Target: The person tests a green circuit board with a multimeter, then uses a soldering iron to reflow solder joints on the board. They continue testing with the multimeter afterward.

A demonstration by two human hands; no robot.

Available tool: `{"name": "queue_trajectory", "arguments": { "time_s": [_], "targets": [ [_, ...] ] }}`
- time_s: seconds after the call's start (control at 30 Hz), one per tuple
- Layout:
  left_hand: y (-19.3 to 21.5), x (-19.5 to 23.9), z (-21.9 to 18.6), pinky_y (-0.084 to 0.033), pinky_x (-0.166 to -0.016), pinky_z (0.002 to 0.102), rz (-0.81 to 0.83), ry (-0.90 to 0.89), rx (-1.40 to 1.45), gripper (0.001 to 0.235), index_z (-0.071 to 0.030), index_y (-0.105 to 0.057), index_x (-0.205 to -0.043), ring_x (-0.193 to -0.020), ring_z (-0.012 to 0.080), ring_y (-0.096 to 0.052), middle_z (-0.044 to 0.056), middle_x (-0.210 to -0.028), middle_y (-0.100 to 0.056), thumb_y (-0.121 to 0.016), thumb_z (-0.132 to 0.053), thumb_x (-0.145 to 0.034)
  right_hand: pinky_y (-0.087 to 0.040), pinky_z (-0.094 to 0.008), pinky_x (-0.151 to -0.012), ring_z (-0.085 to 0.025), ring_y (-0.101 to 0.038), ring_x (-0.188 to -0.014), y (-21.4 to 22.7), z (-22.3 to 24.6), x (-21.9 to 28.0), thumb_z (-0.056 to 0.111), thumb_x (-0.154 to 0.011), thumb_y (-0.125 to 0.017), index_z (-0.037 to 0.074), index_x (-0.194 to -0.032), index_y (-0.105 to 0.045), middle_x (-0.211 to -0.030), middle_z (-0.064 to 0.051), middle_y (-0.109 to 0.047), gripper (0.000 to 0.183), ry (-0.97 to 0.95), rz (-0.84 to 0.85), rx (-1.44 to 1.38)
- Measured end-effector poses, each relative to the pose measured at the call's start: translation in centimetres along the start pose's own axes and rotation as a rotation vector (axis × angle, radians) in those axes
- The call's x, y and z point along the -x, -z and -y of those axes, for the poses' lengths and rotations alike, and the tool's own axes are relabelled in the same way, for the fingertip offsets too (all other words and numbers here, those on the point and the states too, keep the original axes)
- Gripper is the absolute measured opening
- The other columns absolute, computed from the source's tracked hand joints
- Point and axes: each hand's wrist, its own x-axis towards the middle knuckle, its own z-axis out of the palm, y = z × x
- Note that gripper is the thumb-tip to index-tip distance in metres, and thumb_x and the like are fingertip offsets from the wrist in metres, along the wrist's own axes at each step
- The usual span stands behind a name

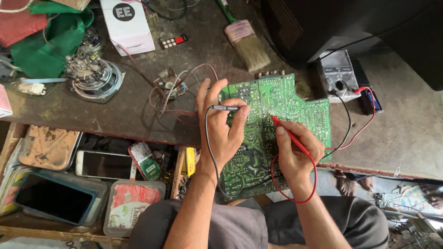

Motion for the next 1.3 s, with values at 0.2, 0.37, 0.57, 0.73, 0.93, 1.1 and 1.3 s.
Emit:
{"name": "queue_trajectory", "arguments": {
  "time_s": [0.2,0.37,0.57,0.73,0.93,1.1,1.3],
  "targets": [
    [0.1,-0.1,-0.2,-0.031,-0.124,0.055,0.014,-0.011,-0.008,0.018,-0.007,-0.075,-0.099,-0.147,0.0444,-0.038,0.016,-0.148,-0.051,-0.069,-0.024,-0.102,-0.049,-0.024,-0.068,-0.012,-0.064,-0.075,-0.6,0.1,-0.1,-0.005,-0.093,-0.079,-0.001,-0.099,-0.068,-0.092,-0.01,-0.073,0.013,0.013,-0.068,-0.058],
    [0.2,-0.4,-0.4,-0.03,-0.123,0.054,0.016,-0.003,-0.016,0.014,-0.007,-0.074,-0.098,-0.146,0.0448,-0.038,0.016,-0.146,-0.051,-0.07,-0.021,-0.099,-0.052,-0.025,-0.07,-0.012,-0.067,-0.078,-0.7,1.0,-0.6,-0.003,-0.092,-0.079,0.0,-0.102,-0.072,-0.094,-0.01,-0.074,0.013,-0.007,-0.031,0.032],
    [0.2,-0.3,-0.5,-0.031,-0.122,0.054,0.02,0.0,-0.015,0.013,-0.007,-0.074,-0.097,-0.145,0.0439,-0.039,0.016,-0.146,-0.051,-0.07,-0.02,-0.098,-0.054,-0.026,-0.073,-0.015,-0.069,-0.081,-0.6,1.7,-1.0,-0.003,-0.093,-0.078,0.001,-0.106,-0.075,-0.096,-0.01,-0.075,0.014,0.037,-0.003,0.089],
    [0.2,-0.2,-0.5,-0.031,-0.122,0.054,0.021,-0.002,-0.016,0.013,-0.007,-0.074,-0.096,-0.145,0.0433,-0.038,0.016,-0.145,-0.051,-0.07,-0.019,-0.098,-0.054,-0.027,-0.073,-0.016,-0.069,-0.08,-0.6,1.7,-1.0,-0.003,-0.091,-0.078,0.0,-0.104,-0.075,-0.094,-0.01,-0.075,0.014,0.052,0.006,0.102],
    [0.1,-0.2,-0.4,-0.031,-0.121,0.054,0.021,-0.005,-0.017,0.013,-0.006,-0.074,-0.095,-0.145,0.0431,-0.037,0.016,-0.146,-0.05,-0.07,-0.018,-0.097,-0.054,-0.028,-0.072,-0.017,-0.069,-0.08,-0.6,1.5,-1.1,-0.003,-0.09,-0.079,0.0,-0.101,-0.074,-0.092,-0.01,-0.075,0.013,0.068,0.015,0.089],
    [0.2,-0.2,-0.5,-0.031,-0.121,0.054,0.024,-0.005,-0.023,0.013,-0.006,-0.074,-0.095,-0.145,0.0431,-0.037,0.016,-0.146,-0.05,-0.07,-0.018,-0.097,-0.054,-0.027,-0.074,-0.017,-0.07,-0.081,-0.4,1.4,-1.1,-0.003,-0.09,-0.078,0.0,-0.101,-0.074,-0.094,-0.011,-0.075,0.012,0.08,0.037,0.087],
    [0.2,-0.1,-0.5,-0.031,-0.122,0.053,0.027,-0.002,-0.023,0.013,-0.006,-0.073,-0.095,-0.145,0.0432,-0.037,0.016,-0.146,-0.05,-0.069,-0.018,-0.097,-0.054,-0.028,-0.073,-0.016,-0.07,-0.081,-0.4,1.2,-1.0,-0.003,-0.09,-0.078,0.001,-0.101,-0.074,-0.094,-0.01,-0.075,0.012,0.076,0.041,0.066]
  ]
}}
